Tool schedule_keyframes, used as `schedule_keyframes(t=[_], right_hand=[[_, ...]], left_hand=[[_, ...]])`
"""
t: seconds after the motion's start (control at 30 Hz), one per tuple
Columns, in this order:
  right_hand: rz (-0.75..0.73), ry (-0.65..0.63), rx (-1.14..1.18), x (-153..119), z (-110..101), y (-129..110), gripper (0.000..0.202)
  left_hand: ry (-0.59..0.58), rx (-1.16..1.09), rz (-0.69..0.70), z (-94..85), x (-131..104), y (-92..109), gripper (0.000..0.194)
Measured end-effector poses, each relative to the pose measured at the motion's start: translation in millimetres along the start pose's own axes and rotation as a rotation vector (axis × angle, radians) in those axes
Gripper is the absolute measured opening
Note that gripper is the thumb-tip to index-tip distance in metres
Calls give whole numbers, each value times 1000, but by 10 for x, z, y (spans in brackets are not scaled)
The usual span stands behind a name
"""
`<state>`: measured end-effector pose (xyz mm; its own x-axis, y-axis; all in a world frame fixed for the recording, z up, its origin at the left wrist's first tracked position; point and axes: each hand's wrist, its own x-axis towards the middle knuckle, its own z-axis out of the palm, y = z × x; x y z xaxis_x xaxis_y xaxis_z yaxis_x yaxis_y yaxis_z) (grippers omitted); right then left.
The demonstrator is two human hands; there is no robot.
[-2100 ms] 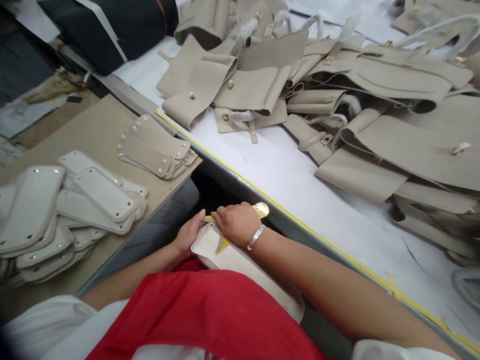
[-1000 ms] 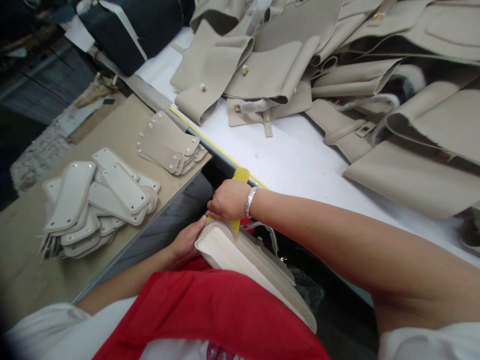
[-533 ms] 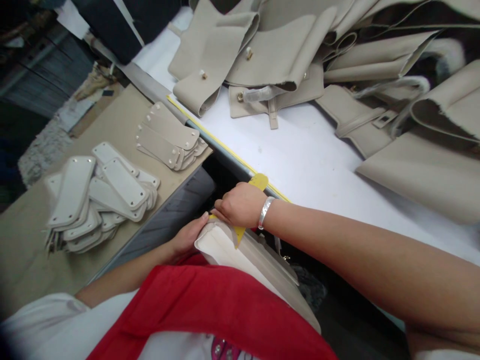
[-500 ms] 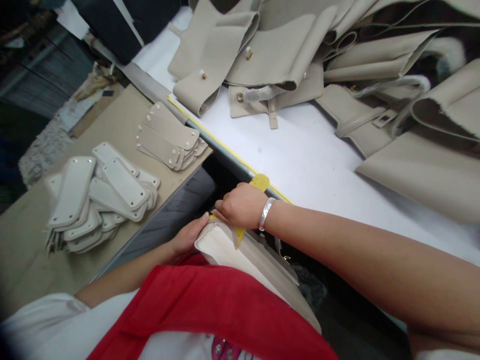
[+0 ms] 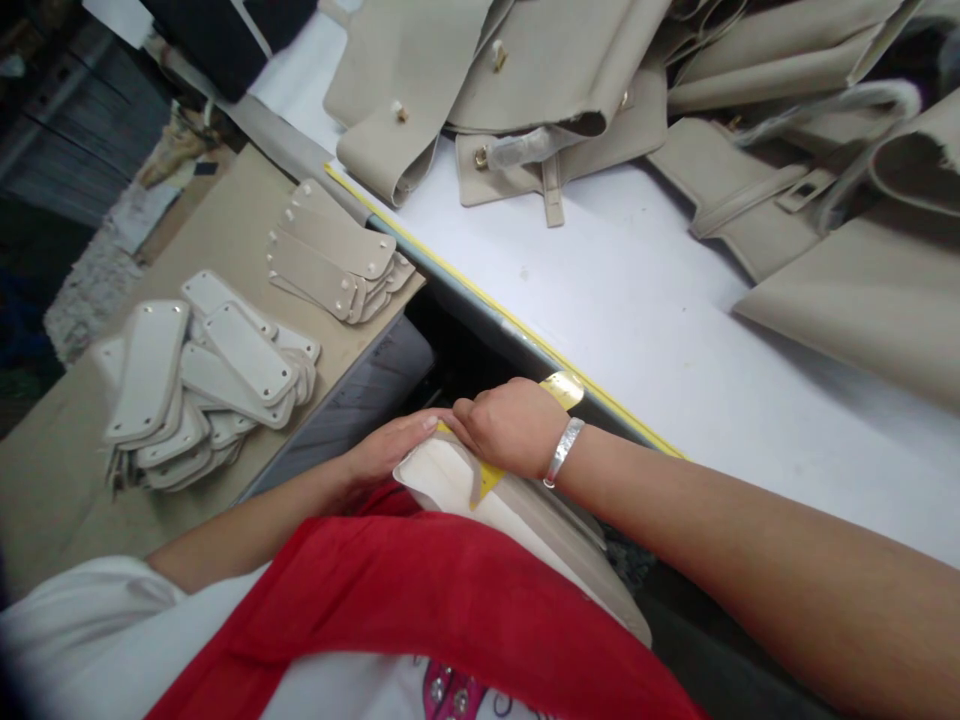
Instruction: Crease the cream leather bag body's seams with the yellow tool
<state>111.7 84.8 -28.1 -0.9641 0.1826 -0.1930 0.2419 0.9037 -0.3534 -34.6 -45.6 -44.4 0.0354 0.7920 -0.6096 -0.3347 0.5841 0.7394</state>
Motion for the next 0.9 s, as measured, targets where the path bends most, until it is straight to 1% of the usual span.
schedule_keyframes(t=[0.13,0.2,0.3,0.37,0.4,0.47,0.5,0.53,0.57,0.63,0.67,0.7,0.77,0.83,0.9], right_hand=[[125,-34,-2,-149,21,-155,56],[180,-50,-16,-217,5,-253,55],[244,-83,-34,-300,-49,-375,53],[291,-106,-46,-361,-104,-427,52],[328,-116,-47,-402,-137,-446,52],[445,-121,-19,-520,-209,-486,50],[514,-107,28,-599,-244,-512,48],[580,-78,101,-688,-277,-547,47],[636,-38,190,-784,-304,-593,45],[706,61,392,-977,-336,-727,40],[725,111,490,-1061,-339,-816,37],[737,158,580,-1130,-332,-915,34],[755,239,714,-1209,-294,-1131,30],[769,295,740,-1203,-233,-1336,28],[781,326,685,-1128,-161,-1502,28]], left_hand=[[-25,140,21,-36,-5,11,45],[-63,193,22,-52,-18,24,46],[-153,168,19,-123,-33,45,51],[-195,141,65,-224,-48,72,50],[-184,161,98,-288,-62,90,48],[-108,256,142,-419,-107,131,49],[-75,299,127,-473,-134,147,51],[-75,313,81,-514,-159,159,53],[-113,291,17,-535,-179,163,56],[-254,170,-106,-526,-186,153,64],[-325,101,-142,-502,-171,141,66],[-381,43,-159,-472,-145,127,67],[-450,-28,-171,-417,-71,100,68],[-497,-52,-187,-388,4,75,69],[-512,-68,-185,-382,56,44,70]])
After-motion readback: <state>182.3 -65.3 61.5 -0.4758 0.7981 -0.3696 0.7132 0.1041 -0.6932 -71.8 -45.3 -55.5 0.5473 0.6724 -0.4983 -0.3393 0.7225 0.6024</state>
